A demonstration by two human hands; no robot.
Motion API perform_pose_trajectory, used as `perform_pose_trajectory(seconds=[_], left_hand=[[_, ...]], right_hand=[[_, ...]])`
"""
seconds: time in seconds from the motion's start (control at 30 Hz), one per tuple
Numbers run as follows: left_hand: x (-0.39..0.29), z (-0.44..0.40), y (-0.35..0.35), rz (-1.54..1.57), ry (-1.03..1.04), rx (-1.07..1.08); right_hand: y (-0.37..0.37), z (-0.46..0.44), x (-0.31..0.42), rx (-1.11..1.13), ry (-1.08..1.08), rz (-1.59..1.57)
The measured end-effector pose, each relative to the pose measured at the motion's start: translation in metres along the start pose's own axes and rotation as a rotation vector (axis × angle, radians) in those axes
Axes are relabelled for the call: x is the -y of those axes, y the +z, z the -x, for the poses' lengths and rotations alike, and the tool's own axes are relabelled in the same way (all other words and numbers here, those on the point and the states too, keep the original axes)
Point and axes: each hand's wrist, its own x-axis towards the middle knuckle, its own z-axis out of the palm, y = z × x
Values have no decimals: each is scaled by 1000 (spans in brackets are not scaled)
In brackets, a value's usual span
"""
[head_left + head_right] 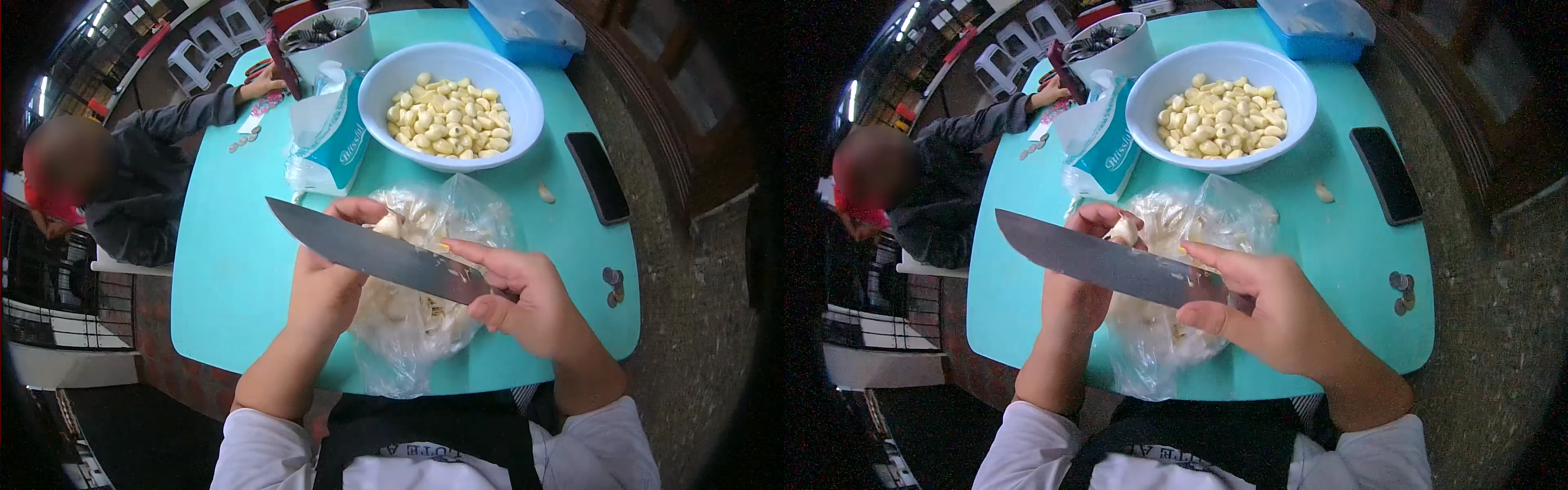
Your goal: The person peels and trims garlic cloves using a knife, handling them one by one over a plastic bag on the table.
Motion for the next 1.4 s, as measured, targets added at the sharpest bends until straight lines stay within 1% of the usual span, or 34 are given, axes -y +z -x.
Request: perform_pose_trajectory(seconds=[0.07,0.1,0.13,0.2,0.23,0.27,0.33,0.37,0.47,0.53,0.63,0.67,0.73,0.8,0.87,0.97,1.07,1.13,1.17,1.2,1.3,1.37,1.4], left_hand=[[1,2,-3,41,-28,39],[-4,3,6,-76,-61,-16],[-2,3,6,-60,-44,19],[3,4,7,-26,-13,90],[3,5,6,1,-35,179],[5,5,6,43,-38,206],[11,6,2,125,-43,258],[9,8,1,36,-67,250],[12,9,1,57,-47,254],[8,10,7,46,-51,216],[2,11,15,55,-46,136],[1,11,16,62,-44,106],[3,11,11,41,-18,129],[2,12,8,-1,-5,137],[-1,14,7,-63,0,131],[1,15,9,-175,91,89],[5,15,8,-44,130,125],[-1,18,14,-15,62,150],[-6,18,16,-11,51,160],[-7,20,16,-42,-2,128],[-7,15,10,0,-11,223],[-8,13,9,2,-44,250],[-11,13,10,30,-64,244]], right_hand=[[0,0,1,-5,-41,98],[0,2,12,4,-20,168],[1,3,18,11,2,238],[8,2,5,-77,-166,320],[9,1,4,-85,-203,369],[10,1,3,-94,-240,419],[10,1,9,-41,-222,535],[11,0,9,-44,-226,529],[13,-1,7,-55,-253,529],[13,-2,4,-67,-287,551],[11,-3,5,-42,-261,561],[11,-3,7,-20,-225,547],[10,-3,12,23,-153,517],[12,-5,-5,-39,-286,391],[12,-5,-10,-58,-333,326],[10,-6,-8,-45,-308,305],[13,-6,-8,-61,-298,254],[11,-7,-3,-28,-249,218],[15,-9,-3,-30,-220,111],[18,-7,-4,-30,-198,27],[10,-1,-6,17,-38,-220],[12,-2,-4,22,19,-299],[16,-3,-2,2,0,-286]])
